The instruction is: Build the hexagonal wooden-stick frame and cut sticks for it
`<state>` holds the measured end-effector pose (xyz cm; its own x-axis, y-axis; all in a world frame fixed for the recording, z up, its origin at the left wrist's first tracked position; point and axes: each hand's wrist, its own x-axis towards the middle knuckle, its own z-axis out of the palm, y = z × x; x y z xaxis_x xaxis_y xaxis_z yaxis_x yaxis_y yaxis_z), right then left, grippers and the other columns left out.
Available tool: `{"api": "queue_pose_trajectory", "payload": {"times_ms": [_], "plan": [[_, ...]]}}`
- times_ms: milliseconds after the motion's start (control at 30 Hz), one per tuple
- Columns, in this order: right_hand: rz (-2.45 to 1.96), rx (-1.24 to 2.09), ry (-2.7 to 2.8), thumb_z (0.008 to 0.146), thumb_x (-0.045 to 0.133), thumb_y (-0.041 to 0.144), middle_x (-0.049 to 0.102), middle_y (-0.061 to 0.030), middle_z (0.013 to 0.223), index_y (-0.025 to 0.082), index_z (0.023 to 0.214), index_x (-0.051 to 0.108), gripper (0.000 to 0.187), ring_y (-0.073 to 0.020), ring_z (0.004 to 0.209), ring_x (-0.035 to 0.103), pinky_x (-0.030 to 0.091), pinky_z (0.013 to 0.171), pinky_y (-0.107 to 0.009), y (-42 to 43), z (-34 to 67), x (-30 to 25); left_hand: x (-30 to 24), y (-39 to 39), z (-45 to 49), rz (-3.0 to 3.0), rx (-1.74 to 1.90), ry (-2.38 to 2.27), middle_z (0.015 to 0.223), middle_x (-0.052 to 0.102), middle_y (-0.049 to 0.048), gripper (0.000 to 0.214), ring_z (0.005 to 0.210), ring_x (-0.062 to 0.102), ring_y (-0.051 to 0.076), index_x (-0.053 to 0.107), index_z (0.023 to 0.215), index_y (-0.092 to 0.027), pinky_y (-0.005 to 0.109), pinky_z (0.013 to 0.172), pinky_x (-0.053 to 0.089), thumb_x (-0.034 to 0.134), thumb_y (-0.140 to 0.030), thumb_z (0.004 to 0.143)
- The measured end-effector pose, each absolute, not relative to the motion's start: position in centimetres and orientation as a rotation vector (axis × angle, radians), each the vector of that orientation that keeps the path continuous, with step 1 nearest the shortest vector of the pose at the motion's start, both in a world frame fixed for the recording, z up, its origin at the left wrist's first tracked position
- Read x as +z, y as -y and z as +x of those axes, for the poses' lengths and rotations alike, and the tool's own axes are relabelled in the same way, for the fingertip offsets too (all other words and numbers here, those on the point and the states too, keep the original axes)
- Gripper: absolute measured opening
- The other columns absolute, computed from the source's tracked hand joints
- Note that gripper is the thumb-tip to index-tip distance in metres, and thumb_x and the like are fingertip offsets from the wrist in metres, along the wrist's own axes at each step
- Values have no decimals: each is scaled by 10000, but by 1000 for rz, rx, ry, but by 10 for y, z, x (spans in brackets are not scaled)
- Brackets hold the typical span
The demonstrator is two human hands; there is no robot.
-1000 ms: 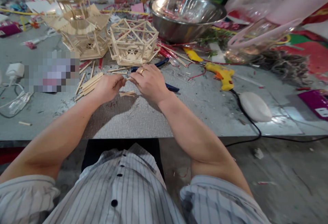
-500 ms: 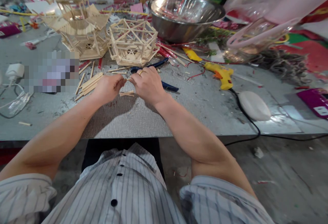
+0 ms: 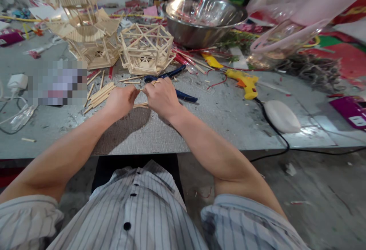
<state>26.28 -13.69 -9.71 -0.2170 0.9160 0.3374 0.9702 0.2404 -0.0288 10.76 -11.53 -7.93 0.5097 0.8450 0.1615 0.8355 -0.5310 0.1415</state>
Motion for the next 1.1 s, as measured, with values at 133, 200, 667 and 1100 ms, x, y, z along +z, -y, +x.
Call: {"api": "queue_pose_trajectory", "payload": {"times_ms": [133,200,667,1100], "plan": [[-1794,-241,2217,974,313,303,644,-135,841,150,849,645,386,-229,850,530,299,763,-364,136,262,-97,-82,115,109,2653,348,-1534,816,698,108,341,715,616,217,651,935,-177,320,596,299,341,-312,983],[-1743,-163,2260,970,321,321,648,-130,843,161,843,641,380,-228,848,535,316,765,-366,133,267,-95,-82,110,105,2644,348,-1464,804,692,103,329,718,603,209,650,895,-177,317,605,315,360,-312,974],[-1180,1007,2245,834,510,583,525,9,649,197,763,615,407,-102,616,404,327,597,-264,133,298,-75,-63,101,87,2226,301,-747,582,471,-33,268,580,443,98,572,663,-175,243,616,380,486,-322,870],[-1540,604,2417,779,605,308,689,-49,820,202,833,738,179,-158,741,569,362,656,-297,123,307,-88,-87,90,94,2490,402,-1114,790,672,51,218,743,568,161,705,829,-157,285,659,379,517,-255,881]]}}
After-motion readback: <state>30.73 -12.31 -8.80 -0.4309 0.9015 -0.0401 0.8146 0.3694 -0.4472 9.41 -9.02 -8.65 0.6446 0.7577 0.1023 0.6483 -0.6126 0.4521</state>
